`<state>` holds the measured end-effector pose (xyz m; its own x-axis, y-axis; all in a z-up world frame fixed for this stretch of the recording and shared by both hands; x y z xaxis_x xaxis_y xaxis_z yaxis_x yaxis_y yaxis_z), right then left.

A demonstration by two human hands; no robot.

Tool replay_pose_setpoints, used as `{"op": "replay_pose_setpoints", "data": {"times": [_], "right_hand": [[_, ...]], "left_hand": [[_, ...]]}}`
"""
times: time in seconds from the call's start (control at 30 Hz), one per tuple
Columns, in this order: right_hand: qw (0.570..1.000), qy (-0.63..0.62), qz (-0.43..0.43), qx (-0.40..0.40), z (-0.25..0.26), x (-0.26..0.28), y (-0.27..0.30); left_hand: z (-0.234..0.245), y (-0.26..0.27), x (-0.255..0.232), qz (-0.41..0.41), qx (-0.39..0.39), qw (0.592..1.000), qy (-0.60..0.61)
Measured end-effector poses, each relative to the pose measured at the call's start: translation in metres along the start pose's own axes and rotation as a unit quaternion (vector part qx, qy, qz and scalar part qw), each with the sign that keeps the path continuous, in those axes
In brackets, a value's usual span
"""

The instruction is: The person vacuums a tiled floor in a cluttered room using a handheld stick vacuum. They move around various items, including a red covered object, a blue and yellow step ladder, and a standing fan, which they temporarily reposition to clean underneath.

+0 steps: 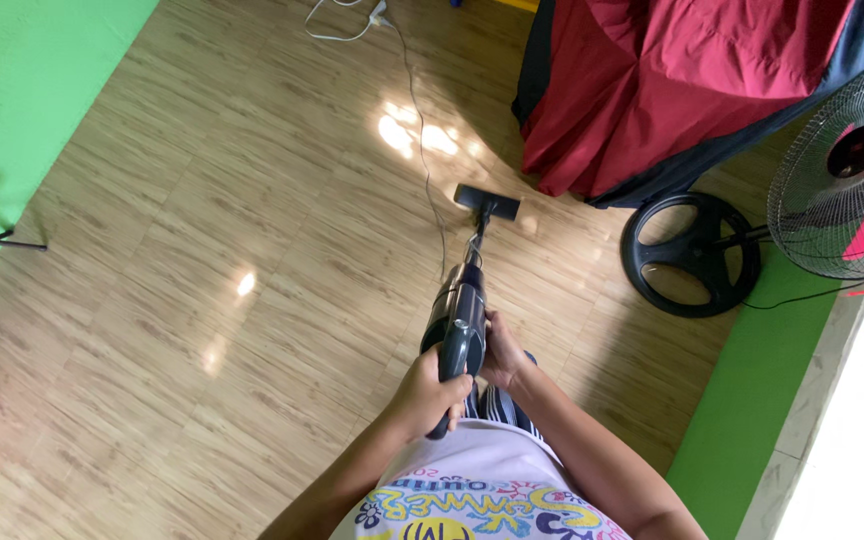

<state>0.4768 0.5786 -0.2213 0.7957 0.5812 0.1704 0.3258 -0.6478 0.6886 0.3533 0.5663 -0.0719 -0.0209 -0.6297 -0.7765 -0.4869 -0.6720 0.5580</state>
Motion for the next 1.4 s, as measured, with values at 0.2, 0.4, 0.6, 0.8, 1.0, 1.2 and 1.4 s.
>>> {"op": "replay_pose_setpoints", "data": {"times": [0.2,0.4,0.6,0.8,1.0,1.2,1.4], "right_hand": [[1.0,0.016,-0.027,0.004,-0.024,0.013,-0.014],[1.0,0.016,-0.013,0.003,-0.048,0.059,-0.041],[0.997,0.044,-0.021,0.058,-0.065,0.144,-0.094],[0.995,0.085,-0.044,0.013,-0.1,0.204,-0.113],[0.995,0.079,-0.059,0.005,-0.124,0.241,-0.153],[0.997,0.06,-0.043,0.038,-0.142,0.277,-0.21],[0.999,0.052,-0.011,0.0,-0.2,0.293,-0.266]], "left_hand": [[0.02,-0.011,-0.02,0.003,-0.011,1.0,0.004],[0.03,-0.054,-0.063,-0.003,-0.007,1.0,-0.005],[0.029,-0.134,-0.11,-0.005,-0.024,1.0,0.003],[0.029,-0.184,-0.158,-0.016,-0.04,0.999,0.009],[0.048,-0.224,-0.191,-0.005,-0.06,0.998,0.02],[0.076,-0.278,-0.222,-0.023,-0.032,0.999,0.02],[0.136,-0.314,-0.284,-0.007,-0.018,0.999,-0.028]]}}
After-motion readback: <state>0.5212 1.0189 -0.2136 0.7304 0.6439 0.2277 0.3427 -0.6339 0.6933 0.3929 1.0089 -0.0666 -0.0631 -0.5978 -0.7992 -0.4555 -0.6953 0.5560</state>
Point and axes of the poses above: each hand's wrist, its own y-axis away from the middle knuckle, its own z-axis out of the back of the hand, x = y × z, the point moved 2 cm from there along -y, towards the middle knuckle
